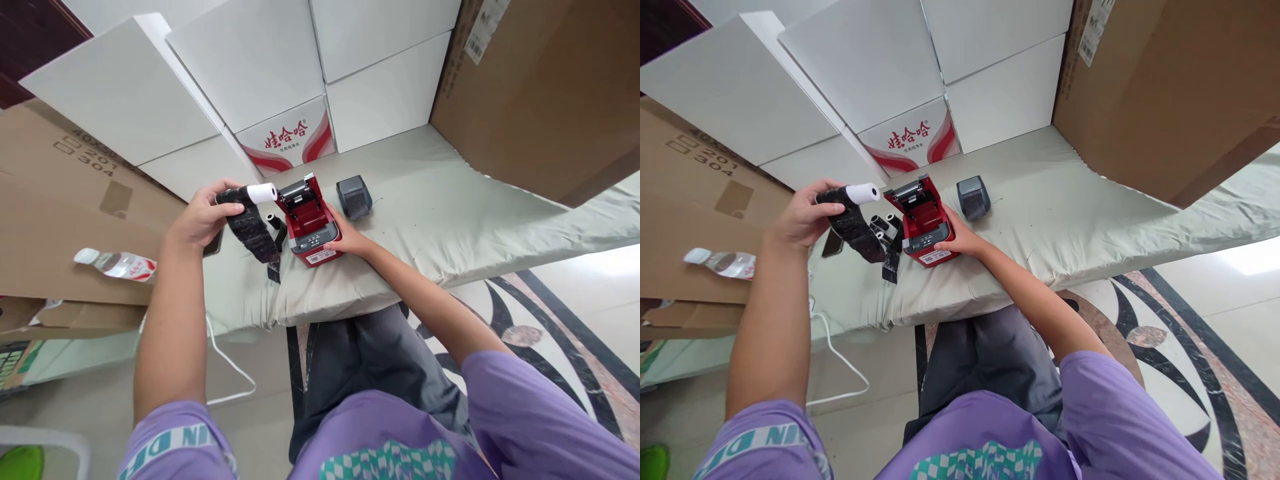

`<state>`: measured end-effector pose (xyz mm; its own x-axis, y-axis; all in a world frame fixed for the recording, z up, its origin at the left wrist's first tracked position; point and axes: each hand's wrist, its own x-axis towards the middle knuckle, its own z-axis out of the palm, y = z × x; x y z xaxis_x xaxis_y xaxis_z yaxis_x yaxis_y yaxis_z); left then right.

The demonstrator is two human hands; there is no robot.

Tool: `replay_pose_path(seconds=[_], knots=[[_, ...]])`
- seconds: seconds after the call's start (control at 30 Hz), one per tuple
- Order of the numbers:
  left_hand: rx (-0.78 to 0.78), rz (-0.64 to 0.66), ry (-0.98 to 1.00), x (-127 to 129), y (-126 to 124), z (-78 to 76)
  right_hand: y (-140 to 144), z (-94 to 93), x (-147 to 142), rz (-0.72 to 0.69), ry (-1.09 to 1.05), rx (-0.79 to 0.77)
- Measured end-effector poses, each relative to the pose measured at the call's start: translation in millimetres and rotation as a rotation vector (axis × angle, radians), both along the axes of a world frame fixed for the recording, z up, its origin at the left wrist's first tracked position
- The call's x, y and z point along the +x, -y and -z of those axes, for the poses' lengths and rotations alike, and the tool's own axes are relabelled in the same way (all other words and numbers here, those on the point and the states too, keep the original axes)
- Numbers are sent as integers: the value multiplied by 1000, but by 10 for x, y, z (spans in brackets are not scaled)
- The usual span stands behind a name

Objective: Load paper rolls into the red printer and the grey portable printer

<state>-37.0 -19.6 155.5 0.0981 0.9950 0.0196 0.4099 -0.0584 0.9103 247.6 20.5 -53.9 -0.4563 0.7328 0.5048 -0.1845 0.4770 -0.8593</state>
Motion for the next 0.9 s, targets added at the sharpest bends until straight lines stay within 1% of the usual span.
replay_pose_path(seconds=[0.07, 0.1, 0.2, 0.3, 0.43, 0.5, 0.6, 0.7, 0.9], knots=[[18, -14, 73, 59, -33, 29, 0, 0, 5, -3, -3, 1], [15, -2, 85, 85, -51, 37, 2, 3, 10, -3, 2, -1], [-5, 62, 42, 156, -91, 46, 19, 12, 36, 42, 42, 3], [8, 139, -85, 264, -108, 63, 52, 4, 73, 165, 44, 51], [-6, 228, -326, 542, -109, 127, 98, -39, 94, 357, 19, 157], [-32, 264, -430, 704, -111, 169, 110, -48, 86, 399, 24, 199], [-31, 307, -519, 877, -121, 223, 122, -45, 68, 399, 33, 223], [-22, 307, -535, 931, -139, 267, 139, -51, 60, 417, 35, 225], [-10, 351, -554, 895, -178, 354, 181, -75, 58, 473, -6, 299]])
